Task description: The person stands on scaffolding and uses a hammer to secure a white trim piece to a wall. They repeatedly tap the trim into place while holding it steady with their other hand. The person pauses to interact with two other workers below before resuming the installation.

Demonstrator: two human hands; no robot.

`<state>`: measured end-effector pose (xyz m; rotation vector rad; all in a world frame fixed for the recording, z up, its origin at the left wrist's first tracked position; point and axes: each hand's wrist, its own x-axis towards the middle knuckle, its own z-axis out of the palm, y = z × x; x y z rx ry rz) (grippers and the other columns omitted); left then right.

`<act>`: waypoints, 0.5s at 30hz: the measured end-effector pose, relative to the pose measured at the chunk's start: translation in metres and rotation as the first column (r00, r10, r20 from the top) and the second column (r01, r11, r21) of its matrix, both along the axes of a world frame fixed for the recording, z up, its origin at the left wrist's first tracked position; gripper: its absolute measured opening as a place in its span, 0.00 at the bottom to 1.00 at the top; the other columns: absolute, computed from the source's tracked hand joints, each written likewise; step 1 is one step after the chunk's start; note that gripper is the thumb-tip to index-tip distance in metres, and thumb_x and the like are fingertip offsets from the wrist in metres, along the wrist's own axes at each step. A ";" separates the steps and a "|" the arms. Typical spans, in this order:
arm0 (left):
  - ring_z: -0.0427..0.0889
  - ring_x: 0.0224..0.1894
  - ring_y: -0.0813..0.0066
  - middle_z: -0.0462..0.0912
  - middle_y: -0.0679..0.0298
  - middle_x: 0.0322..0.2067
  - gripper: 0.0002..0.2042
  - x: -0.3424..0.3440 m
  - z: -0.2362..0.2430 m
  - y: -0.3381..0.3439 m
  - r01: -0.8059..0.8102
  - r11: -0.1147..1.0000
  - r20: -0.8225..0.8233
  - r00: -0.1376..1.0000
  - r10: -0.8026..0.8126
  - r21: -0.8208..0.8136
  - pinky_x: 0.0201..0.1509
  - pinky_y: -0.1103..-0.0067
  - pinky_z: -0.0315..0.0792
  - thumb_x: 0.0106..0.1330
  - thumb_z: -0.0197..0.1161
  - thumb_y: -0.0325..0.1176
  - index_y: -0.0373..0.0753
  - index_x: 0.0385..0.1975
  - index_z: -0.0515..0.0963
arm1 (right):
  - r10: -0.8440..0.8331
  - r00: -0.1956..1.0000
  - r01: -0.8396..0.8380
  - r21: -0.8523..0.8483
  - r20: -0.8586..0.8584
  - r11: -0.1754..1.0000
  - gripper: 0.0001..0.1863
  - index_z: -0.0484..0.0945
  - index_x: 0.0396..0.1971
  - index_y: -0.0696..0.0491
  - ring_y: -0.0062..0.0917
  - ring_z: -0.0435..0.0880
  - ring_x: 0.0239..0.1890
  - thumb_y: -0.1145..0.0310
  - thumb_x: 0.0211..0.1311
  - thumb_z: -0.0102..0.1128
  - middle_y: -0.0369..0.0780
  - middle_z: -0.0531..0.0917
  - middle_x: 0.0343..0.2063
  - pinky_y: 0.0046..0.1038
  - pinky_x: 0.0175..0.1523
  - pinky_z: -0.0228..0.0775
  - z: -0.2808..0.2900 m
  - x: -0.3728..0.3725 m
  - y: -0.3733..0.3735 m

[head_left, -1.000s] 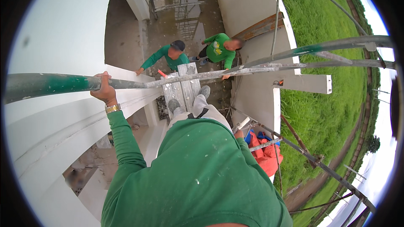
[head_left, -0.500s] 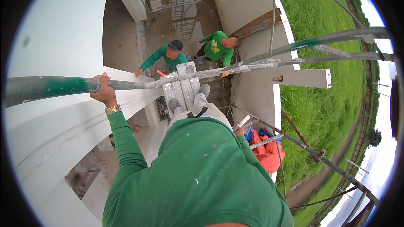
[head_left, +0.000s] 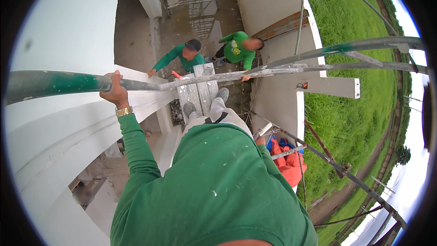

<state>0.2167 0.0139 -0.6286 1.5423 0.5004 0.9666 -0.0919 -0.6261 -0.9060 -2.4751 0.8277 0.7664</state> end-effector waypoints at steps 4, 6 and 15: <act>0.82 0.25 0.72 0.84 0.61 0.22 0.05 0.001 -0.004 0.003 0.001 1.000 0.008 1.000 -0.001 0.005 0.38 0.75 0.76 0.55 0.71 0.24 0.34 0.24 0.80 | -0.006 1.000 0.005 -0.026 -0.023 1.000 0.16 0.82 0.41 0.63 0.55 0.84 0.47 0.68 0.62 0.53 0.60 0.84 0.39 0.51 0.52 0.75 0.008 0.003 0.005; 0.82 0.25 0.72 0.84 0.61 0.21 0.05 0.001 -0.004 0.003 -0.003 1.000 0.007 1.000 0.003 0.017 0.38 0.75 0.76 0.55 0.71 0.25 0.34 0.24 0.80 | -0.004 1.000 0.003 -0.025 -0.023 1.000 0.16 0.83 0.41 0.63 0.55 0.84 0.47 0.68 0.62 0.54 0.60 0.84 0.39 0.51 0.52 0.75 0.010 0.004 0.005; 0.81 0.25 0.70 0.84 0.60 0.22 0.05 0.000 0.002 0.000 0.001 0.999 -0.030 1.000 0.001 0.054 0.40 0.74 0.75 0.55 0.69 0.23 0.33 0.23 0.79 | -0.012 1.000 0.012 0.008 0.016 1.000 0.16 0.83 0.41 0.63 0.55 0.83 0.48 0.68 0.60 0.55 0.61 0.84 0.39 0.50 0.53 0.75 0.011 0.006 0.006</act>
